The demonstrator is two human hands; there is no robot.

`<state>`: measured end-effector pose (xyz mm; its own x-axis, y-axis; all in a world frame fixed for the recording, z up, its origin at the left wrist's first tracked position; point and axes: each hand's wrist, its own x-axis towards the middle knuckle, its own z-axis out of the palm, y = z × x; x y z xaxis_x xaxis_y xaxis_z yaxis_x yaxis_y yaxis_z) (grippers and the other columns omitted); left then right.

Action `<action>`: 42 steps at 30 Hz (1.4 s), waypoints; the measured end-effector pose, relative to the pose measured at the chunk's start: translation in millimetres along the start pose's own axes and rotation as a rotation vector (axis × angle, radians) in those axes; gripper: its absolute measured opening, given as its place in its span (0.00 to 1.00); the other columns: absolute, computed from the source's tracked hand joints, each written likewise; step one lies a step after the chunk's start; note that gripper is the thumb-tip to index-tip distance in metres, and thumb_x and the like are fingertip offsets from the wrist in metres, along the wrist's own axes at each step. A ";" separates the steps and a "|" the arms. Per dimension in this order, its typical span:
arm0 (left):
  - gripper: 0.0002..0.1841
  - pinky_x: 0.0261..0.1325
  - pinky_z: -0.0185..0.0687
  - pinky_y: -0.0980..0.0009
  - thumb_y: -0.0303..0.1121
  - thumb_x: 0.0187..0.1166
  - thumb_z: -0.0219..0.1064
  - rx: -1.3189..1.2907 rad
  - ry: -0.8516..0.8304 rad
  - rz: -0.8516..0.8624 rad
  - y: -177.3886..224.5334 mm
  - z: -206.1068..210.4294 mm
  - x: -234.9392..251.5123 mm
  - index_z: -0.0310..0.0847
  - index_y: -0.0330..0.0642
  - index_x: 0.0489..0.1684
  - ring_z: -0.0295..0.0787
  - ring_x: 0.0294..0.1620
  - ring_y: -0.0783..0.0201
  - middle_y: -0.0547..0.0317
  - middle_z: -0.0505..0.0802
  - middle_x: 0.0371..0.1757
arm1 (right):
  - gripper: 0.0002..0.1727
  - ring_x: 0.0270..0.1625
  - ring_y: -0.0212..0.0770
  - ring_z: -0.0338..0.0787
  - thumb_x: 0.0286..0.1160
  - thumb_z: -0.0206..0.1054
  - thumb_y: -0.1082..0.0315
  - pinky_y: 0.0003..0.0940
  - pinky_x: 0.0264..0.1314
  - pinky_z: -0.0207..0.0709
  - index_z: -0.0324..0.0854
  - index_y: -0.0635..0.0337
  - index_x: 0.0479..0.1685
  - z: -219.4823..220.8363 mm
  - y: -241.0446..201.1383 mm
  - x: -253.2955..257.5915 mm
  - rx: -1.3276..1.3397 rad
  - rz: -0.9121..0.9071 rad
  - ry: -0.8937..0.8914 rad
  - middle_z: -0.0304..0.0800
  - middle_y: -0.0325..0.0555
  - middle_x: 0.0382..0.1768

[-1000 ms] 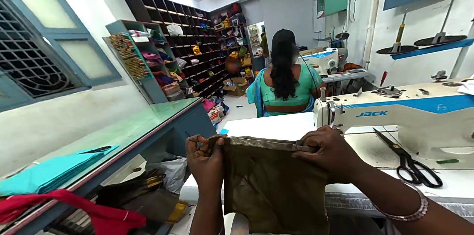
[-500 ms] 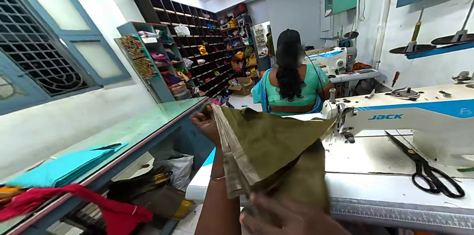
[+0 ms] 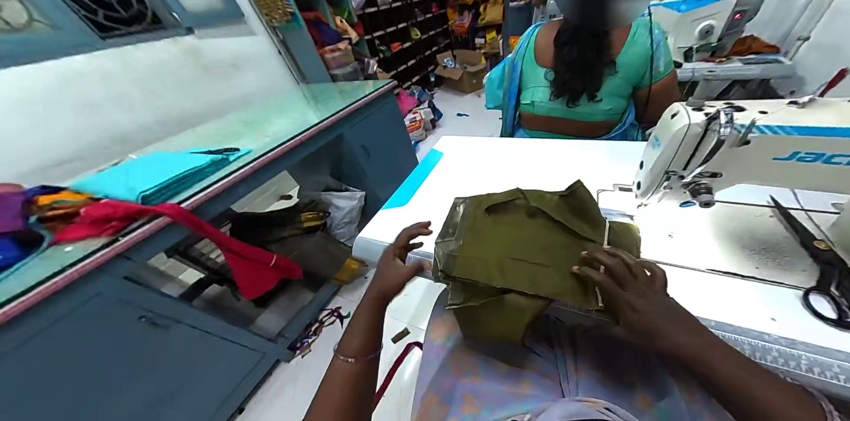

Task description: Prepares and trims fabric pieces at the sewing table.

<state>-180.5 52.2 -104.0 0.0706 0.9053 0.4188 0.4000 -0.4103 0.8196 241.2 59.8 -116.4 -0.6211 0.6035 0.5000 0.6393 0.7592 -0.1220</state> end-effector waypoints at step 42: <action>0.17 0.68 0.75 0.38 0.37 0.80 0.73 0.575 -0.834 0.261 55.5 312.2 209.3 0.86 0.26 0.45 0.87 0.60 0.38 0.34 0.90 0.51 | 0.28 0.52 0.37 0.93 0.63 0.77 0.76 0.34 0.51 0.90 0.79 0.60 0.67 -50.3 -48.3 -103.9 1.091 1.313 0.017 0.87 0.48 0.62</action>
<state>141.7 253.2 -92.9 0.7380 0.6743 -0.0253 0.6404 -0.6880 0.3415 297.8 -51.9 -119.3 0.0395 0.9158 -0.3998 0.0911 -0.4017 -0.9112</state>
